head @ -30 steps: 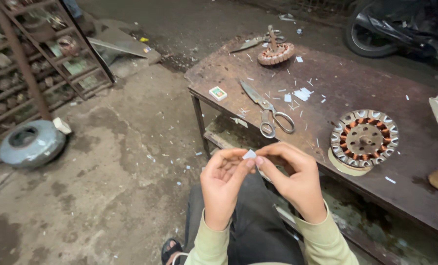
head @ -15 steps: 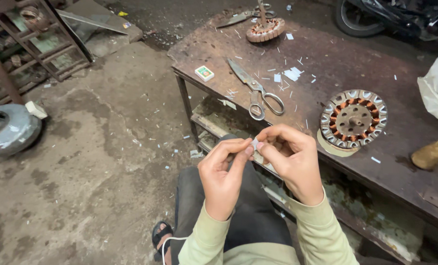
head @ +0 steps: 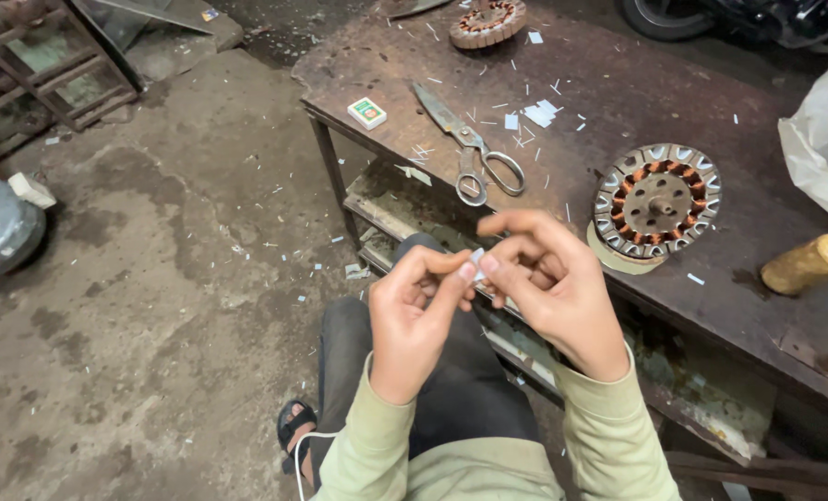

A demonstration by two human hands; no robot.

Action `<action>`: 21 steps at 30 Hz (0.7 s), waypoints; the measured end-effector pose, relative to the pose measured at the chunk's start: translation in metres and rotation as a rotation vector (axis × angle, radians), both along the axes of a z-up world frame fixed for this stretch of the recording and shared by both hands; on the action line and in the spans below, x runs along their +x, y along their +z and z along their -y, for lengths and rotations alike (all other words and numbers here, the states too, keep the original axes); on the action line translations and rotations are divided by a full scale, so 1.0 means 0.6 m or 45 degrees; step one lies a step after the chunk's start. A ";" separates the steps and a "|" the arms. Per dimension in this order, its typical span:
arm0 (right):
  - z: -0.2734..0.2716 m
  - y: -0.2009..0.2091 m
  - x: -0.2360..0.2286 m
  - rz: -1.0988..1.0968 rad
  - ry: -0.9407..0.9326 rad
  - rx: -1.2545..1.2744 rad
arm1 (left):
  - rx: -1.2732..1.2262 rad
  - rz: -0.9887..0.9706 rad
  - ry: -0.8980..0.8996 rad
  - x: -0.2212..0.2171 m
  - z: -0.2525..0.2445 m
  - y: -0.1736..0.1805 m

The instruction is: The person cuts small white insulating strips with scissors and places them into slots on a circular copper-wound stator. They repeat this process for multiple slots on two stator units on a workbench.

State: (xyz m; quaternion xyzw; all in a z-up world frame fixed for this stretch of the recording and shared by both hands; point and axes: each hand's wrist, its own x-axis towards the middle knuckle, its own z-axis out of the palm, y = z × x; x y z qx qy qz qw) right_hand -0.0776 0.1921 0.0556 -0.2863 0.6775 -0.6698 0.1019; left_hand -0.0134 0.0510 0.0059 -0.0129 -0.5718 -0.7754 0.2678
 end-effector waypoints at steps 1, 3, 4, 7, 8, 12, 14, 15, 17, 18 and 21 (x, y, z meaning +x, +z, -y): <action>-0.002 0.001 -0.001 0.095 0.068 -0.092 | -0.023 0.025 0.012 0.002 0.003 0.002; -0.005 -0.002 -0.001 0.089 0.018 -0.116 | -0.072 0.030 0.019 0.002 0.001 0.006; -0.006 -0.005 -0.002 0.087 -0.007 -0.128 | -0.097 0.010 0.014 0.001 -0.001 0.008; -0.015 -0.017 -0.005 0.031 -0.117 -0.053 | -0.198 -0.019 -0.028 -0.004 -0.005 0.009; -0.021 -0.020 -0.006 0.049 -0.132 -0.021 | -0.235 -0.026 -0.046 -0.007 -0.006 0.009; -0.035 -0.039 -0.019 0.077 -0.171 0.020 | -0.064 0.033 -0.262 -0.023 -0.004 -0.006; -0.041 -0.054 -0.026 0.076 -0.199 -0.034 | 0.006 0.083 -0.356 -0.039 -0.010 -0.019; -0.043 -0.062 -0.026 0.078 -0.217 -0.075 | 0.059 0.072 -0.410 -0.047 -0.017 -0.026; -0.052 -0.072 -0.029 0.114 -0.242 -0.139 | 0.161 0.059 -0.510 -0.068 -0.028 -0.039; -0.057 -0.075 -0.031 0.149 -0.249 -0.163 | 0.173 0.056 -0.554 -0.080 -0.031 -0.045; -0.077 -0.065 -0.031 0.174 -0.274 -0.051 | 0.206 0.066 -0.698 -0.111 -0.030 -0.056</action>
